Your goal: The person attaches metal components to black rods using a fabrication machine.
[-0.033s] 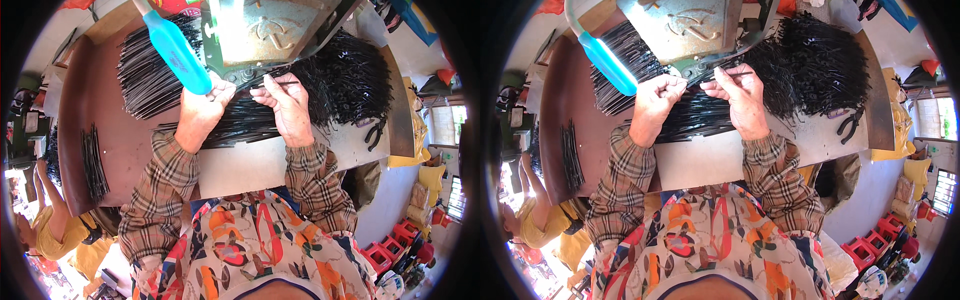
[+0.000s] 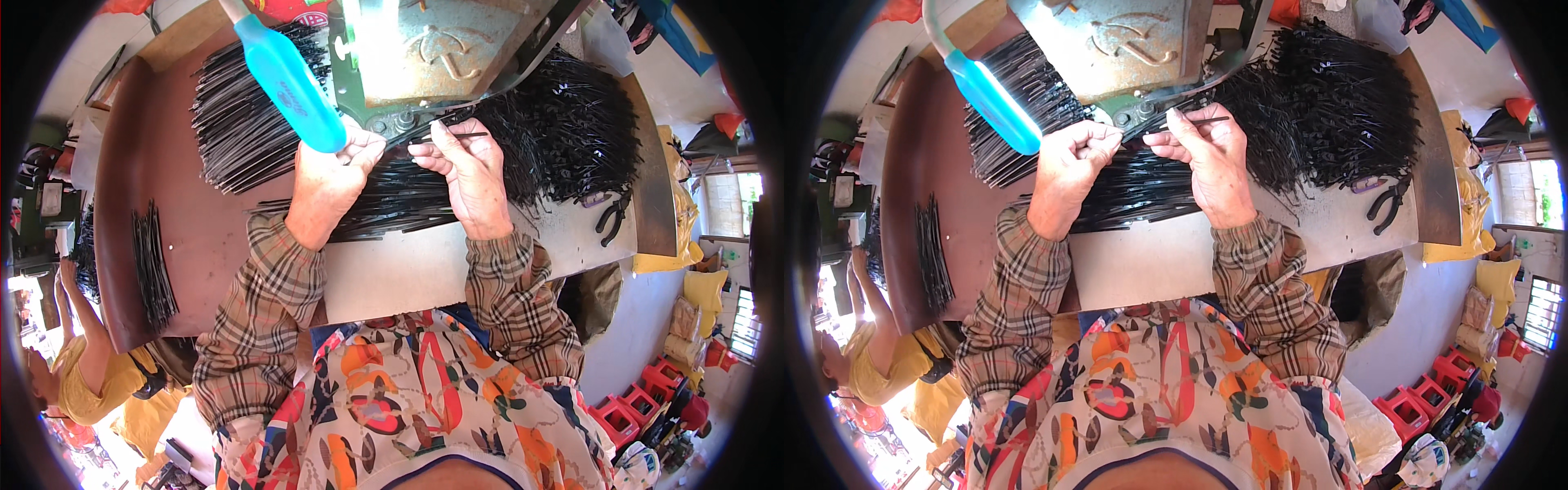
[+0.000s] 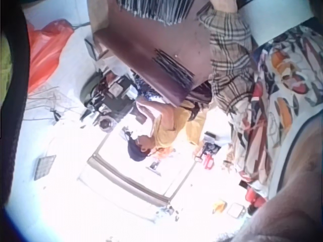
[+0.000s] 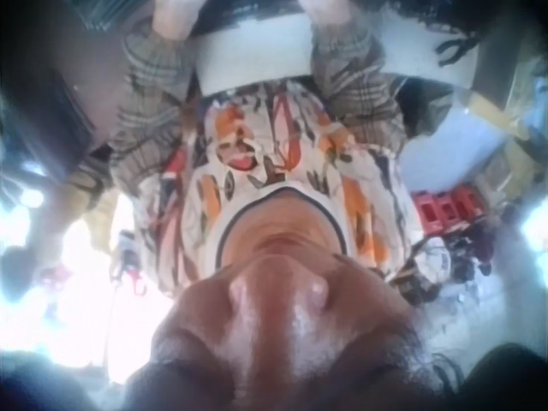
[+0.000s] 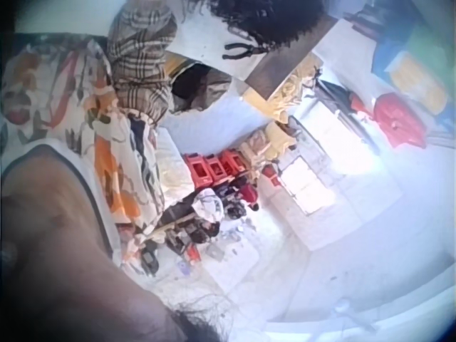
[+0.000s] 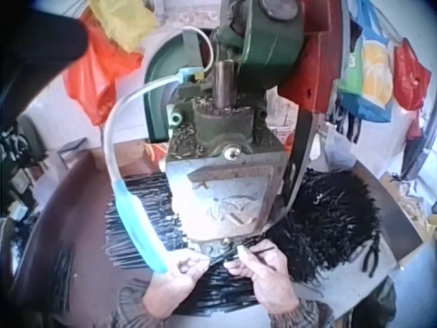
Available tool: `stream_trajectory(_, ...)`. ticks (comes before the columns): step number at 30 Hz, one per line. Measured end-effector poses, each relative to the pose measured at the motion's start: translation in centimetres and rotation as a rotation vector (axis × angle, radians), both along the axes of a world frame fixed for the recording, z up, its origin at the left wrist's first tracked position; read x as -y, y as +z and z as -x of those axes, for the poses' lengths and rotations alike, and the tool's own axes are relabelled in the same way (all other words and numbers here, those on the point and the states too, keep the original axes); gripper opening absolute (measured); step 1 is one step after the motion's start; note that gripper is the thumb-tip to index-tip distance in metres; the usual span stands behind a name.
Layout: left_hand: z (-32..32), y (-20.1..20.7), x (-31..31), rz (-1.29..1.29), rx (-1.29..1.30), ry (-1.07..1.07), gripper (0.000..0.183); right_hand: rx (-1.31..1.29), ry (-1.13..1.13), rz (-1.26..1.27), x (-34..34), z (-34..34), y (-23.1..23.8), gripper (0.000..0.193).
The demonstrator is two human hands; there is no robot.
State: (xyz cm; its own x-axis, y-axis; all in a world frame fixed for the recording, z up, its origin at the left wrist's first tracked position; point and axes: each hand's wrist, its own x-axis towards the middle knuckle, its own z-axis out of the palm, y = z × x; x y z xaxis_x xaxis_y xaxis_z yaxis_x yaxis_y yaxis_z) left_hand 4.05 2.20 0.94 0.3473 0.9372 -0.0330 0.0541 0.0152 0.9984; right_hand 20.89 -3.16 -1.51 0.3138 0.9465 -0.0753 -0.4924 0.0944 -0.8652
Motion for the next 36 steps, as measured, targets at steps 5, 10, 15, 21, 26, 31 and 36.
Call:
stream_trajectory(5,0.0,0.2,0.1,-0.013,-0.043,-0.020,0.010,-0.005,-0.017,-0.019,0.0,0.1,-0.2,0.018)
stream_trajectory(10,-0.1,0.2,0.1,0.028,0.079,-0.072,0.009,-0.052,-0.072,-0.047,-0.2,0.6,-0.3,0.017)
stream_trajectory(15,0.0,0.0,-1.0,0.033,0.145,-0.092,0.010,-0.126,-0.091,-0.085,-1.5,0.7,-0.9,0.013)
stream_trajectory(21,-1.0,-1.8,-3.0,-0.015,0.229,-0.088,0.012,-0.172,-0.133,-0.151,-2.8,0.2,-1.7,0.009)
stream_trajectory(26,-1.6,-1.7,-3.5,-0.059,0.165,-0.100,0.011,-0.159,-0.162,-0.145,-2.8,-0.4,-2.0,0.010)
stream_trajectory(31,-0.1,-2.2,-5.7,0.288,0.205,-0.259,0.016,-0.063,-0.154,-0.110,-2.6,-0.4,-1.4,0.013)
stream_trajectory(36,0.3,-1.6,-6.7,0.169,0.160,-0.372,0.022,-0.051,-0.180,-0.108,-2.4,0.0,-1.4,0.015)
